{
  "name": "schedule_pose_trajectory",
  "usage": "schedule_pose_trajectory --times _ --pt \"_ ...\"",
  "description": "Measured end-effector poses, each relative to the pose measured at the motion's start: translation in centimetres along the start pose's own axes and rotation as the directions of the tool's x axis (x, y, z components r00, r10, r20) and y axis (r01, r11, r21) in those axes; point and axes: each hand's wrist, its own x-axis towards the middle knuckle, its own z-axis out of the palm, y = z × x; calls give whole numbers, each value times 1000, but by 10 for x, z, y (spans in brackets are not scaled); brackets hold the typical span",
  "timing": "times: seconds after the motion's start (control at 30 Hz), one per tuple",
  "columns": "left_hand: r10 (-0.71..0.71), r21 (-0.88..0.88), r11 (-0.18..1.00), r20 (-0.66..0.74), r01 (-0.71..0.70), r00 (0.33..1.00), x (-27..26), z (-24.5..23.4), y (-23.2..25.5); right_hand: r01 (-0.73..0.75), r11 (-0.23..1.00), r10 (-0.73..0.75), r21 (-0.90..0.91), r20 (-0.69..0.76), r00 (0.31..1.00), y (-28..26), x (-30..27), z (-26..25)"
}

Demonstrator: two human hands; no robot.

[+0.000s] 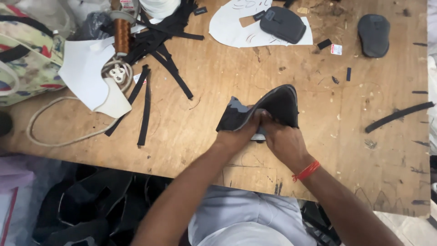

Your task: The person works at a wooden workbench assembling shoe uppers, pressing and folding the black fabric upper over a sole and shaping it with both hands. They pick up additional shoe components from the bench, fit them together, and press the seams by hand.

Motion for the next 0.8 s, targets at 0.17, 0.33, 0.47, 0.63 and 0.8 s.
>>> schedule_pose_trajectory --times 0.17,0.33,0.47,0.63,0.8 --pt "-245 -389 838 359 383 901 -16 -61 28 242 934 -244 -262 26 969 20 -5 9" --pt "-305 -383 787 440 484 844 -36 -64 24 361 900 -319 -247 192 928 29 -5 -16" --pt "-80 -281 952 150 120 985 -42 -34 24 435 784 -388 -443 197 900 22 -4 -13" --pt "210 -69 974 -90 -217 973 -48 -18 31 324 852 -294 -412 135 946 26 -16 8" --pt "-421 -189 770 569 610 707 -69 -6 18 -76 944 162 -321 252 954 45 -9 52"
